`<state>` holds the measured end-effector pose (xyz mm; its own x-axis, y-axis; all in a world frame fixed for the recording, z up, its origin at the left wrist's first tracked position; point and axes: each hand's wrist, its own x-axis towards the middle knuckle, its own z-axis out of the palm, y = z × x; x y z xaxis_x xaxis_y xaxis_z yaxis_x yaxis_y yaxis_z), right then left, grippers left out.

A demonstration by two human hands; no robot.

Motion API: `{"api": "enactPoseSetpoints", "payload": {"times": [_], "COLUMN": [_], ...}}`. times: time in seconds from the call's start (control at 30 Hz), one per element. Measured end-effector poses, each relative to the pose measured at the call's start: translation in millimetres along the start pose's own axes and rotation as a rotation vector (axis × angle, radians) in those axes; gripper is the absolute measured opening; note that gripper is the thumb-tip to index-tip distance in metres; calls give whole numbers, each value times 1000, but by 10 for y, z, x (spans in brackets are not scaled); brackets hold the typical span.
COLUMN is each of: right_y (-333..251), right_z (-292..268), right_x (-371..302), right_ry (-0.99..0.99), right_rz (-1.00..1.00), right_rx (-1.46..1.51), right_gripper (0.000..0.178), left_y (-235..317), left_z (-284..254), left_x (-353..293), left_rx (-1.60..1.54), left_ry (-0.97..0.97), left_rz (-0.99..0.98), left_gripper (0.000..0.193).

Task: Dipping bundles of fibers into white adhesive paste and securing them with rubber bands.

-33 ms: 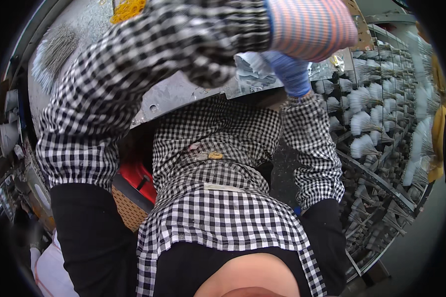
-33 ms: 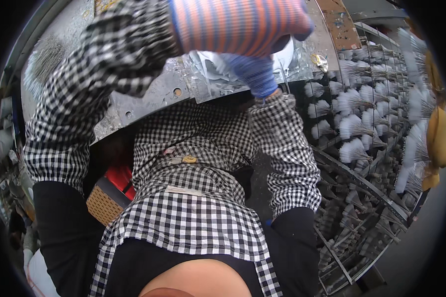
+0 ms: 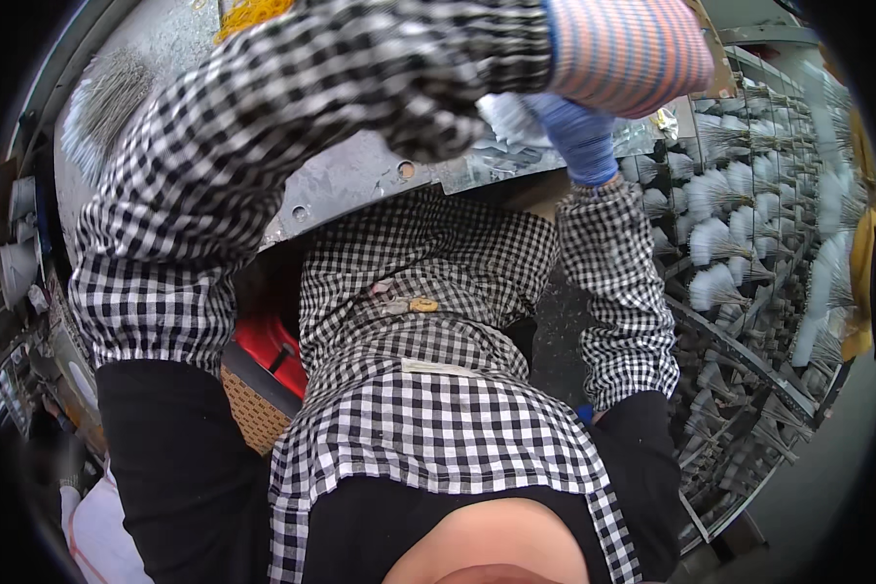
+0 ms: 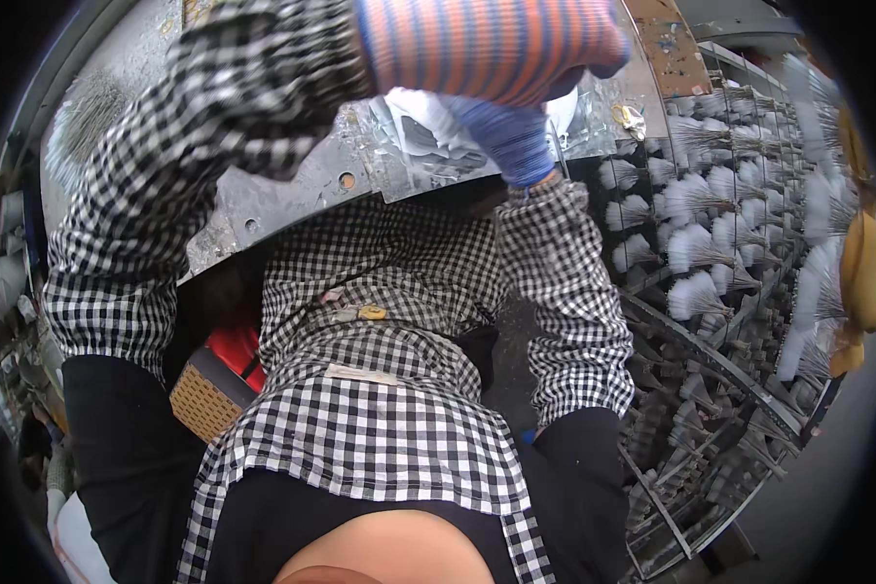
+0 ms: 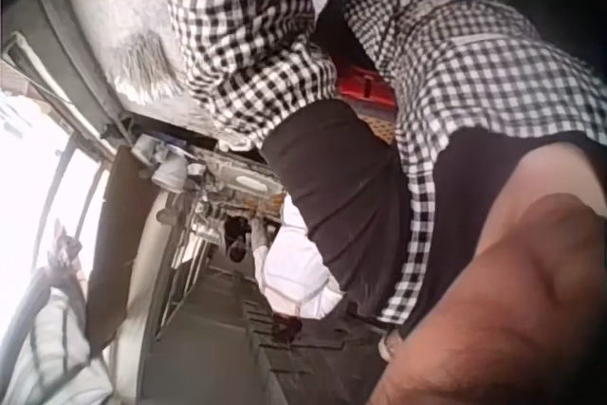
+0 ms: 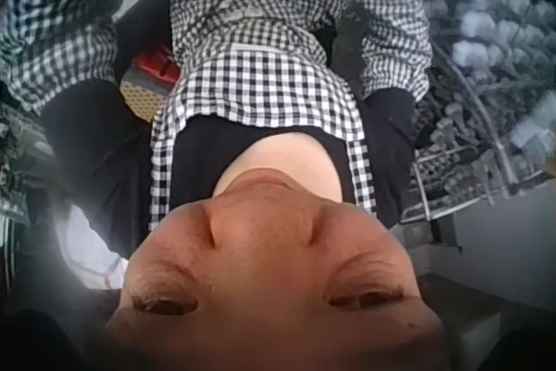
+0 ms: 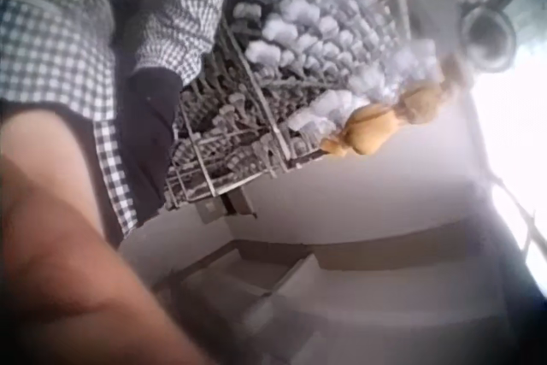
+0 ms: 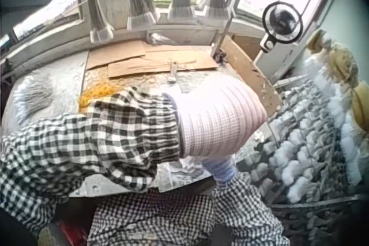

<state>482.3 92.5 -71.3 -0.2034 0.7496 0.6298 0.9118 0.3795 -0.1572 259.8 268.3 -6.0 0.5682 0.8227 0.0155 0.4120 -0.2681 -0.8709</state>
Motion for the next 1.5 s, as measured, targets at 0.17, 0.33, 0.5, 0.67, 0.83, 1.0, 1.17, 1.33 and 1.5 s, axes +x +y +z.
{"api": "enactPoseSetpoints", "payload": {"times": [0.17, 0.33, 0.5, 0.67, 0.83, 1.0, 1.17, 1.33, 1.5], "right_y": [101, 198, 290, 384, 518, 402, 480, 374, 463], "right_z": [-71, 106, 172, 327, 442, 424, 369, 438, 494], "right_x": [83, 89, -79, -285, -461, -366, -447, -300, -446], "right_ry": [50, 76, 5, -158, -217, -36, -90, -40, -34], "right_rz": [303, 86, -65, -78, 57, -51, -88, -112, -33], "right_rx": [374, 142, -218, -305, -313, -276, -429, -299, -224], "right_gripper": [27, 28, 32, 36, 37, 37, 33, 37, 42], "left_y": [1315, 1262, 1339, 1359, 1429, 1447, 1348, 1385, 1349], "left_z": [-2039, -1918, -1943, -1906, -1926, -1916, -2018, -1883, -1969], "left_x": [47, 148, 212, 291, 301, 293, 142, 294, 139], "left_rx": [974, 830, 791, 869, 930, 1004, 603, 445, 1124], "left_ry": [-167, -146, -136, -194, -243, -295, -163, -160, -354], "left_rz": [-508, -558, -548, -496, -433, -382, -536, -390, -312], "left_gripper": [74, 71, 71, 72, 73, 75, 79, 81, 79]}}
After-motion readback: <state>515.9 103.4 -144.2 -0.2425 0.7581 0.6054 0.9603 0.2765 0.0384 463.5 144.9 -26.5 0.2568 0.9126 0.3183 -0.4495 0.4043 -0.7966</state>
